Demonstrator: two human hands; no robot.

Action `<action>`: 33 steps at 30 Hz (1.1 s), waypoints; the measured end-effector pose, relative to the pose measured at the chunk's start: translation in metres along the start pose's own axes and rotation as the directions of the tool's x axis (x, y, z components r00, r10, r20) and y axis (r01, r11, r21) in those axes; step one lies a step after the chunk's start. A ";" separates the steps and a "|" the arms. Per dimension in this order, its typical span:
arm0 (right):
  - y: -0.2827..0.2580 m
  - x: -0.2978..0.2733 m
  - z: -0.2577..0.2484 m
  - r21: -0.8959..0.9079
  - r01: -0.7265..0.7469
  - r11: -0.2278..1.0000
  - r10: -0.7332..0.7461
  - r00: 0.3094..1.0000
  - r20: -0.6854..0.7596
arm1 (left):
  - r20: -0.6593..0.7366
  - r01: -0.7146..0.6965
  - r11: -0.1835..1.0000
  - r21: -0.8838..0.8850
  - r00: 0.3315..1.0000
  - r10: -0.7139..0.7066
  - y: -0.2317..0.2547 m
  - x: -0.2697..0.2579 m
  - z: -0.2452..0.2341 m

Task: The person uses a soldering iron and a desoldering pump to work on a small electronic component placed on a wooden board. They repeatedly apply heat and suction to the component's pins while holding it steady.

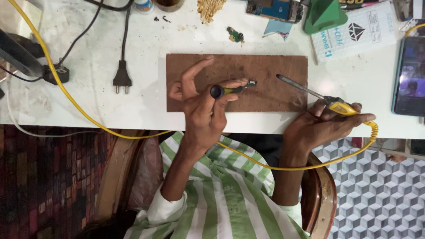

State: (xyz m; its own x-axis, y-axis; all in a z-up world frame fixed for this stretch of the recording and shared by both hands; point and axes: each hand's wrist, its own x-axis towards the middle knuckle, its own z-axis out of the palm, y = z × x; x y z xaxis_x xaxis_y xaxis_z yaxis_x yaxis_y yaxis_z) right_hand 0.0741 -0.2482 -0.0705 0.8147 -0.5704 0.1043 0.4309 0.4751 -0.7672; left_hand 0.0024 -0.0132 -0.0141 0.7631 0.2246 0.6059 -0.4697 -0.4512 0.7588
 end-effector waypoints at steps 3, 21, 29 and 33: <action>-0.002 0.000 0.005 0.008 -0.026 1.000 0.027 0.998 -0.062 | 0.029 0.097 0.995 -0.015 0.995 -0.097 0.009 0.008 0.008; 0.000 -0.006 0.010 -0.050 0.034 0.998 -0.033 0.999 0.025 | -0.113 0.258 0.964 -0.064 0.958 -0.264 0.001 0.006 -0.002; 0.002 -0.003 0.001 0.056 -0.052 0.997 0.057 0.995 -0.079 | -0.123 0.279 0.958 -0.070 0.951 -0.285 0.006 0.009 -0.005; -0.001 -0.005 0.000 0.111 -0.082 0.990 0.090 0.994 -0.064 | -0.117 0.071 0.955 0.288 0.992 -0.038 0.009 0.016 0.000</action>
State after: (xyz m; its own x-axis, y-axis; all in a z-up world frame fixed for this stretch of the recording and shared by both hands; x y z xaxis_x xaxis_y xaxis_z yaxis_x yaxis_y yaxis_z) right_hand 0.0697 -0.2455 -0.0706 0.8235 -0.5672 -0.0059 0.4026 0.5917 -0.6984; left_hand 0.0099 -0.0136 0.0025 0.7232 0.3414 0.6004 -0.2665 -0.6641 0.6985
